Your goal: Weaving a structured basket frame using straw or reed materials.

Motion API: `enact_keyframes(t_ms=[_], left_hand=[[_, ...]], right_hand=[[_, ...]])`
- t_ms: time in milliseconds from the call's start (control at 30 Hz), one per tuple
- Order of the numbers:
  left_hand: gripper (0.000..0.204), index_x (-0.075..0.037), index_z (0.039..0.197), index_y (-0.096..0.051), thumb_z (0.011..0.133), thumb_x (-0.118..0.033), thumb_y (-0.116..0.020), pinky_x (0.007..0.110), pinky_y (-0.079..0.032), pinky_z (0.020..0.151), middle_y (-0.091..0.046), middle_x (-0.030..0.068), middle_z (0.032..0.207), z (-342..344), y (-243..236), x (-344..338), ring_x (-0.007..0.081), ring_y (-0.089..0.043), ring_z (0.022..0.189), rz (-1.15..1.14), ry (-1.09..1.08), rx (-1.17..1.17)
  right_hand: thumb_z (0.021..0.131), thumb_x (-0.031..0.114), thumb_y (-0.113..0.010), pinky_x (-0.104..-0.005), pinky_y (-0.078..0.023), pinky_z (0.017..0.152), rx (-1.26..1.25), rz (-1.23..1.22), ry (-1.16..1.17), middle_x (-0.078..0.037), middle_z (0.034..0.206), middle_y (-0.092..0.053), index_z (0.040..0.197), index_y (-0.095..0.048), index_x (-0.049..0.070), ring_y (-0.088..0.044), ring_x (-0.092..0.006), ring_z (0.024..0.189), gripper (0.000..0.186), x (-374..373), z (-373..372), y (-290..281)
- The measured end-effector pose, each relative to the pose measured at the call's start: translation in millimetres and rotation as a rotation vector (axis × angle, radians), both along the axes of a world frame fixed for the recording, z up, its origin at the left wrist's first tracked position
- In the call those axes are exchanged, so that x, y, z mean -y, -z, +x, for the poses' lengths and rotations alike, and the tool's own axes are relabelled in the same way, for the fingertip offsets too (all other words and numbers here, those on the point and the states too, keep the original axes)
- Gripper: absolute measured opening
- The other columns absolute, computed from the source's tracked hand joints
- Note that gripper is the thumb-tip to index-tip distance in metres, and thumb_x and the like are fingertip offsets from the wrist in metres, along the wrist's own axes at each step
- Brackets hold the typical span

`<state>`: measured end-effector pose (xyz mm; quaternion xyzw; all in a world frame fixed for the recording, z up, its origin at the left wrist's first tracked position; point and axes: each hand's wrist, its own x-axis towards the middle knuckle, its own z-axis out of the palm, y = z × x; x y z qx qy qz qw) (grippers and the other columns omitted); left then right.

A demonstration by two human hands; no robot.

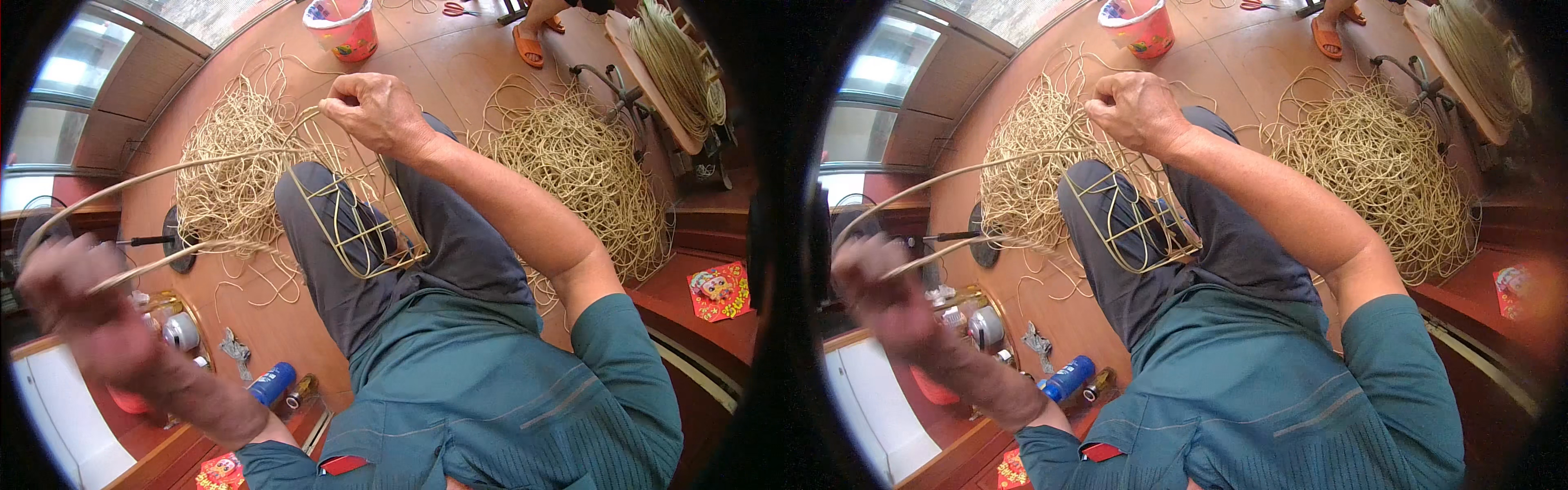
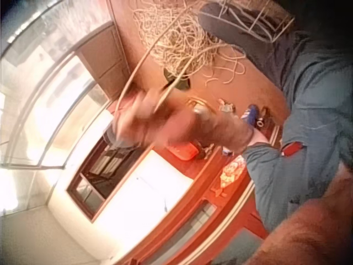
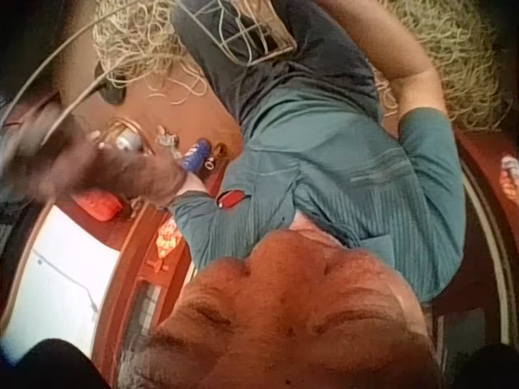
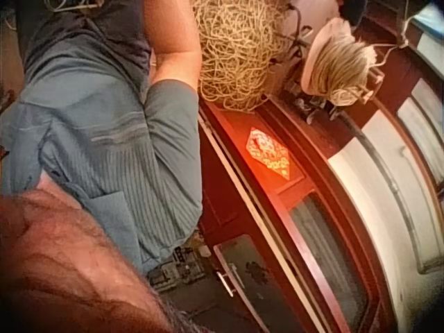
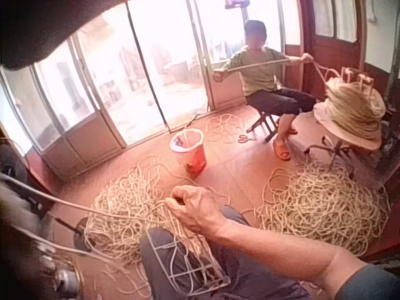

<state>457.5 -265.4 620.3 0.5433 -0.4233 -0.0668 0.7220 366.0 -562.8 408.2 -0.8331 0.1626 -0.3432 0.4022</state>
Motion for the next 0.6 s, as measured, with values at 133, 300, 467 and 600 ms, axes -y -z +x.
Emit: enact_keyframes(t_ms=[133, 300, 467, 600], left_hand=[[0.026, -0.009, 0.085, -0.042, 0.110, -0.006, -0.045, 0.033, -0.027, 0.061, -0.027, -0.0003, 0.075, 100, -114, -147, 0.0147, -0.027, 0.065, -0.154, 0.006, 0.067], [0.029, -0.005, 0.080, -0.048, 0.100, -0.011, -0.068, 0.028, -0.036, 0.056, -0.046, 0.0018, 0.070, 169, -146, -279, 0.0156, -0.043, 0.059, -0.194, -1.062, 0.129], [0.030, 0.004, 0.091, -0.073, 0.091, -0.026, -0.078, 0.032, -0.056, 0.062, -0.072, 0.0119, 0.079, 200, -145, -449, 0.0260, -0.071, 0.069, 0.501, -2.316, 0.006], [0.046, 0.001, 0.100, -0.079, 0.092, -0.044, -0.076, 0.043, -0.057, 0.065, -0.076, 0.0128, 0.084, 176, -145, -597, 0.0265, -0.072, 0.073, 1.457, -1.897, -0.267]], right_hand=[[0.092, 0.033, -0.066, -0.0502, -0.058, 0.084, -0.056, 0.044, 0.016, -0.022, 0.091, -0.076, 0.092, -0.078, 0.002, -0.075, -0.0397, 0.088, 0.033, 6, -3, 0], [0.092, 0.033, -0.066, -0.0499, -0.058, 0.086, -0.065, 0.050, 0.036, -0.021, 0.093, -0.076, 0.093, -0.078, 0.003, -0.075, -0.0394, 0.091, 0.033, 4, -6, -2], [0.096, 0.034, -0.069, -0.0453, -0.057, 0.076, -0.071, 0.008, 0.048, -0.019, 0.078, -0.071, 0.090, -0.074, 0.000, -0.072, -0.0320, 0.075, 0.035, 8, -9, 0], [0.091, 0.035, -0.065, -0.0505, -0.057, 0.088, -0.067, 0.126, -0.034, -0.021, 0.093, -0.076, 0.090, -0.077, 0.003, -0.074, -0.0402, 0.093, 0.034, 4, -2, -7]])
